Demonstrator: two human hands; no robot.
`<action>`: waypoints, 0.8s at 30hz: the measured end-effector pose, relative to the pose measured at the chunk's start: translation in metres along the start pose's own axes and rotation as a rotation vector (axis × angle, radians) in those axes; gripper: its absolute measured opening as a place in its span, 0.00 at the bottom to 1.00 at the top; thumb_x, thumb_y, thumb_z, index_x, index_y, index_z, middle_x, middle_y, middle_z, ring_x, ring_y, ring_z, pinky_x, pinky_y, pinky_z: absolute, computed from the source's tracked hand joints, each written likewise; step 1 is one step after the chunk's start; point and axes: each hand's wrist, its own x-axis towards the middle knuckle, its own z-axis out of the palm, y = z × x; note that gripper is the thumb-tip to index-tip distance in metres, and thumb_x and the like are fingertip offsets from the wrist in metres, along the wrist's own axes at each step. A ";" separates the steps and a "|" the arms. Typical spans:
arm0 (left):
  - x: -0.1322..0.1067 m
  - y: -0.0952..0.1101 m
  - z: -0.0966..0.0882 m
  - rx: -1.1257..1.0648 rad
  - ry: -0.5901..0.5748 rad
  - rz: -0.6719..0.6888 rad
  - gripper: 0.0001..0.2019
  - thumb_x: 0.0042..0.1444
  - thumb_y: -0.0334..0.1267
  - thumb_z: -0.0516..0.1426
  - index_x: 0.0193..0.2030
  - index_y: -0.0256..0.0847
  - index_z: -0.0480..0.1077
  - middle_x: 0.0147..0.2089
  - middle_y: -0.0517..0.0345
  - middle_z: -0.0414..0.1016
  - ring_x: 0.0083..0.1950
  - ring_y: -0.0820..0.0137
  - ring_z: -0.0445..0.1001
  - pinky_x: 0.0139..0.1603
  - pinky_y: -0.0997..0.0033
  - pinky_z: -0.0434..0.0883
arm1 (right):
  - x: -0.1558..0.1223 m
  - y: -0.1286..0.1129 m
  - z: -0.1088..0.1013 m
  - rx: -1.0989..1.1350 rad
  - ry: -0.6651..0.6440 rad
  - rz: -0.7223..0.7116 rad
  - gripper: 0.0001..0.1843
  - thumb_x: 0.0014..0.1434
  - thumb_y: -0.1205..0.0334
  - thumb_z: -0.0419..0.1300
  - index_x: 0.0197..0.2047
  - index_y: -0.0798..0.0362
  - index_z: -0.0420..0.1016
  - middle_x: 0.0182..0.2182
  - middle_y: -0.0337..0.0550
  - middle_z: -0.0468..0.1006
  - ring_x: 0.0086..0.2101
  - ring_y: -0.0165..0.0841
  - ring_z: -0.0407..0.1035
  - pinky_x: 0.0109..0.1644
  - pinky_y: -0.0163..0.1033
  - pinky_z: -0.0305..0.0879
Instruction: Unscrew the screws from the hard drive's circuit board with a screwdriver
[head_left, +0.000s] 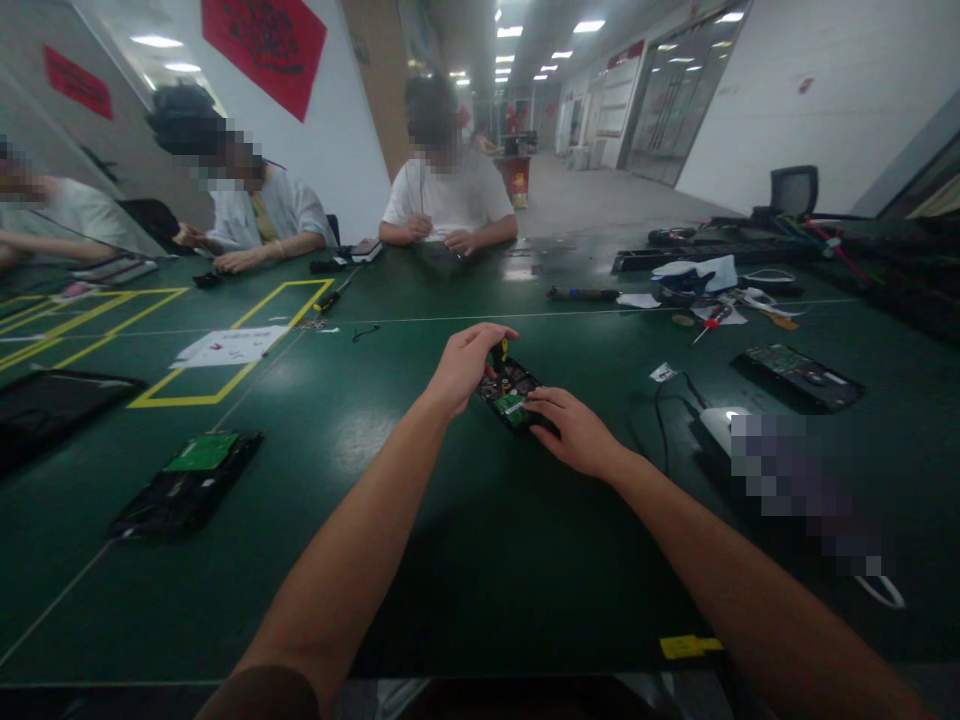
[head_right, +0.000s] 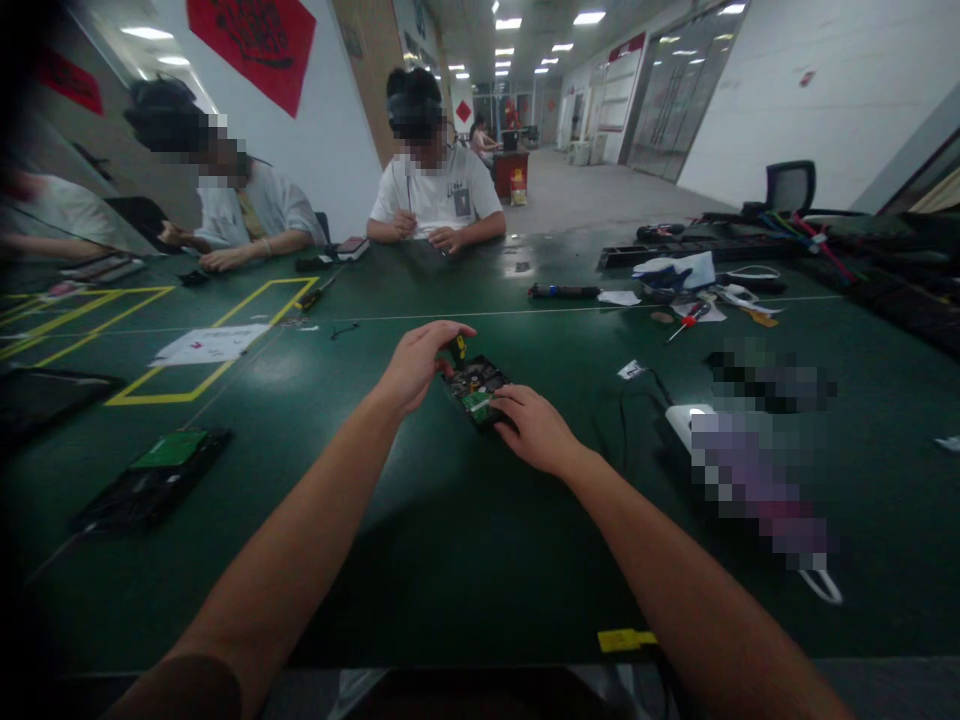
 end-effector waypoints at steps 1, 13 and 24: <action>0.000 0.000 0.000 0.004 -0.001 0.002 0.15 0.59 0.46 0.58 0.39 0.39 0.81 0.48 0.49 0.78 0.45 0.65 0.72 0.24 0.76 0.65 | 0.000 0.000 0.000 -0.002 -0.002 -0.001 0.19 0.65 0.65 0.62 0.59 0.51 0.76 0.62 0.53 0.73 0.62 0.46 0.67 0.68 0.61 0.64; -0.002 0.005 0.002 -0.223 -0.092 -0.068 0.08 0.59 0.41 0.59 0.41 0.40 0.73 0.39 0.53 0.76 0.42 0.66 0.77 0.32 0.72 0.73 | 0.001 -0.002 -0.003 -0.073 0.002 -0.031 0.19 0.65 0.65 0.62 0.59 0.50 0.76 0.60 0.52 0.76 0.62 0.47 0.66 0.68 0.62 0.62; -0.004 0.003 0.004 -0.225 -0.173 -0.082 0.09 0.60 0.43 0.61 0.42 0.40 0.75 0.40 0.52 0.76 0.43 0.66 0.77 0.35 0.71 0.75 | 0.003 -0.007 -0.012 -0.212 -0.052 0.027 0.22 0.66 0.61 0.62 0.63 0.51 0.72 0.55 0.54 0.74 0.55 0.48 0.67 0.62 0.60 0.65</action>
